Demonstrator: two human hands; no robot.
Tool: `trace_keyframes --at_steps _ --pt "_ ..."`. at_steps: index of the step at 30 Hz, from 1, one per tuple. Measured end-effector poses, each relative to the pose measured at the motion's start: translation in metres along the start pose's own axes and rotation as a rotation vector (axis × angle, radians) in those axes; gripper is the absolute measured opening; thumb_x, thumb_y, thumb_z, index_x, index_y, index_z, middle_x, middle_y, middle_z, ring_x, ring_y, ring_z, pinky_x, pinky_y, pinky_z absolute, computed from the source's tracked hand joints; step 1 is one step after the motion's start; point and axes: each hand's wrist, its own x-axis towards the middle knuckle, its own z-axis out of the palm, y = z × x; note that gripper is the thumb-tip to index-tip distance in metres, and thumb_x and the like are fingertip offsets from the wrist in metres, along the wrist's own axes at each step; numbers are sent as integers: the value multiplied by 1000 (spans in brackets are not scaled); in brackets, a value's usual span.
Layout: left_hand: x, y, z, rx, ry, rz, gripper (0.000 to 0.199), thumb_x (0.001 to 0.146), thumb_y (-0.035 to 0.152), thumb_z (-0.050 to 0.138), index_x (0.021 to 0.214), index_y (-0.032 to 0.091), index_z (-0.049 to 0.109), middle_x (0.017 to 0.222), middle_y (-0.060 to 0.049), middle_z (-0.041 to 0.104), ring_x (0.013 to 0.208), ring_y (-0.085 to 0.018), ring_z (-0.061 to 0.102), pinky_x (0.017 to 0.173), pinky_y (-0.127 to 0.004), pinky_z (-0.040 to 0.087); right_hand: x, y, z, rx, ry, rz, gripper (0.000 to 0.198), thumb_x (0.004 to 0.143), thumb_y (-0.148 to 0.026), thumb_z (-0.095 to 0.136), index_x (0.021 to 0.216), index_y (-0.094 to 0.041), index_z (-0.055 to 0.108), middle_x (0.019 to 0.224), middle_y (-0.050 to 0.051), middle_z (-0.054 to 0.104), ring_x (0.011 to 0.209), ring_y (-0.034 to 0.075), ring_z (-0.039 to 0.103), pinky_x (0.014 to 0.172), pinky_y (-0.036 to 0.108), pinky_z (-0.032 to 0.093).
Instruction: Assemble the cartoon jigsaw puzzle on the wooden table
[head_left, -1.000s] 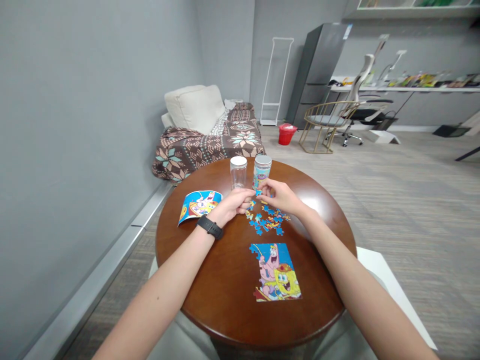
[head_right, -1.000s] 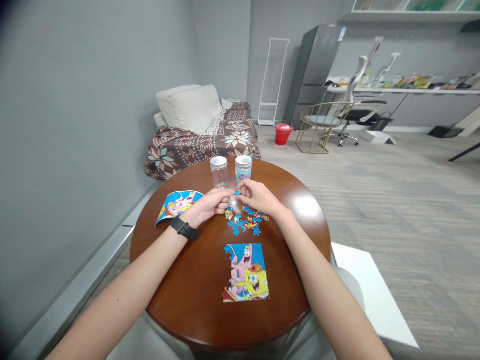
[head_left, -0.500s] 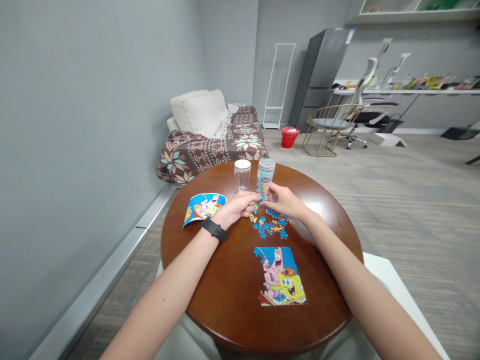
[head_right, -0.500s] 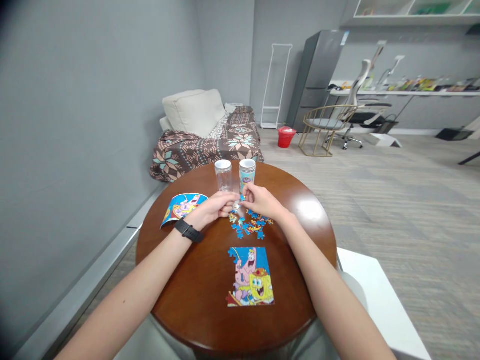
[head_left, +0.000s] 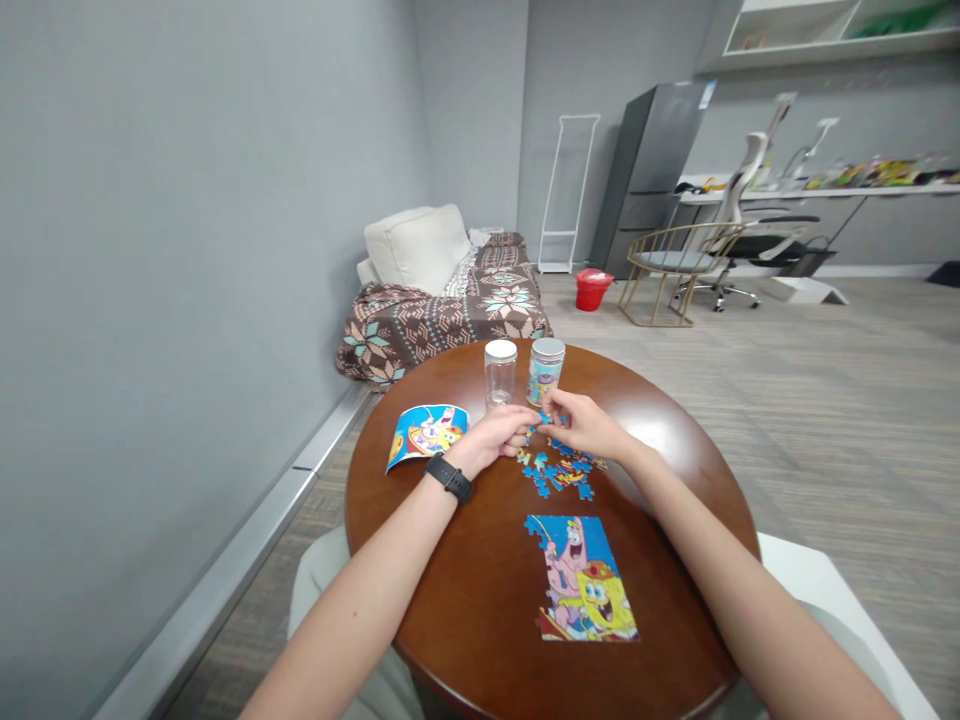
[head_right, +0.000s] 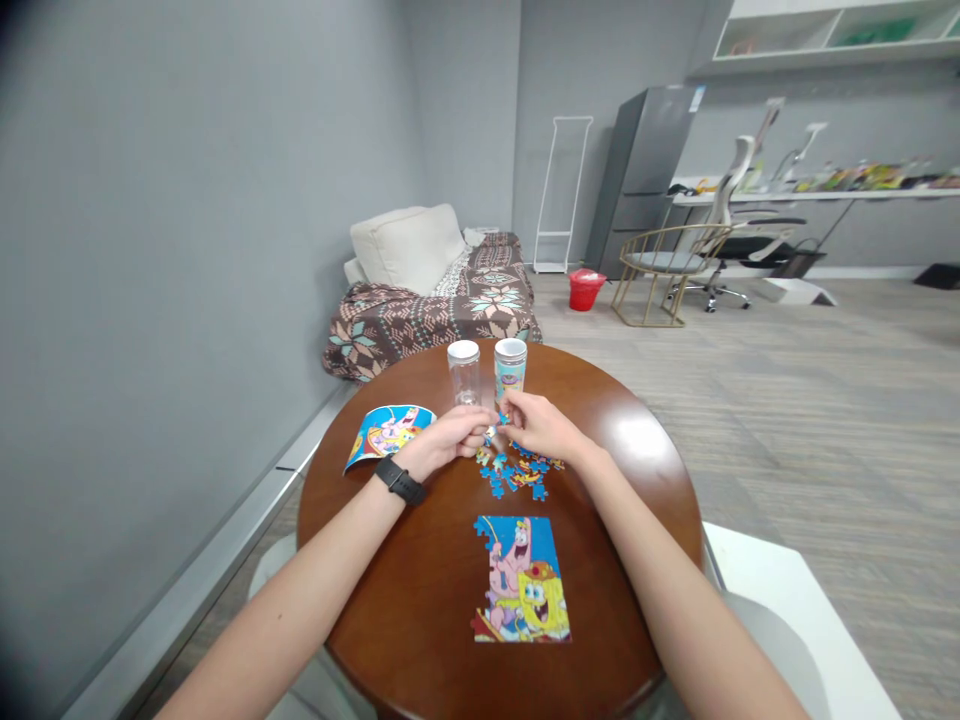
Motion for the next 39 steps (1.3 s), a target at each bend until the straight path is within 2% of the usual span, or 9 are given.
trace_keyframes --at_steps 5,10,15,20,27,31,35,39 --pt "1 -2 -2 -1 -16 -2 20 76 24 62 70 18 44 47 13 23 35 -2 16 38 -17 8 1 -1 1 33 -4 -9 11 80 -24 56 89 -20 51 70 -1 55 62 14 52 60 26 42" --pt "3 -2 -4 4 -7 12 35 70 32 71 67 20 38 47 13 22 36 -1 15 38 -17 8 1 0 4 43 0 17 16 82 -25 55 96 -20 50 68 -2 53 60 14 52 60 27 43" --pt "3 -2 -4 -29 -14 8 39 71 36 71 66 20 35 47 14 20 36 -2 14 38 -17 7 2 4 5 47 25 25 15 80 -29 59 89 -20 51 74 0 56 64 14 53 62 28 44" --pt "3 -2 -3 -27 -23 9 40 71 34 72 66 20 34 45 14 22 34 -1 14 37 -17 6 1 4 4 30 16 54 20 77 -31 63 81 -21 45 66 -3 54 60 13 51 59 26 42" --pt "-1 2 0 -14 -11 17 34 77 28 66 64 20 35 46 13 21 34 -1 15 37 -16 8 1 2 4 50 -6 58 19 80 -34 61 82 -21 47 66 -3 55 60 14 52 59 27 43" --pt "-3 3 3 -25 1 21 31 80 23 60 63 20 34 47 12 21 35 -1 15 37 -16 9 1 7 5 43 10 17 14 80 -28 57 89 -20 49 69 -1 56 64 15 53 62 28 44" --pt "-3 4 3 -36 -6 24 28 78 20 61 64 19 37 47 13 21 35 -1 15 36 -16 9 1 10 5 8 20 1 4 80 -21 52 83 -20 52 70 0 56 63 14 52 62 26 42" --pt "-3 3 2 -6 -16 17 36 75 23 66 61 20 33 46 13 21 34 -1 15 36 -16 9 0 8 5 -6 11 1 6 80 -25 54 80 -19 55 68 1 58 63 14 52 61 26 42"
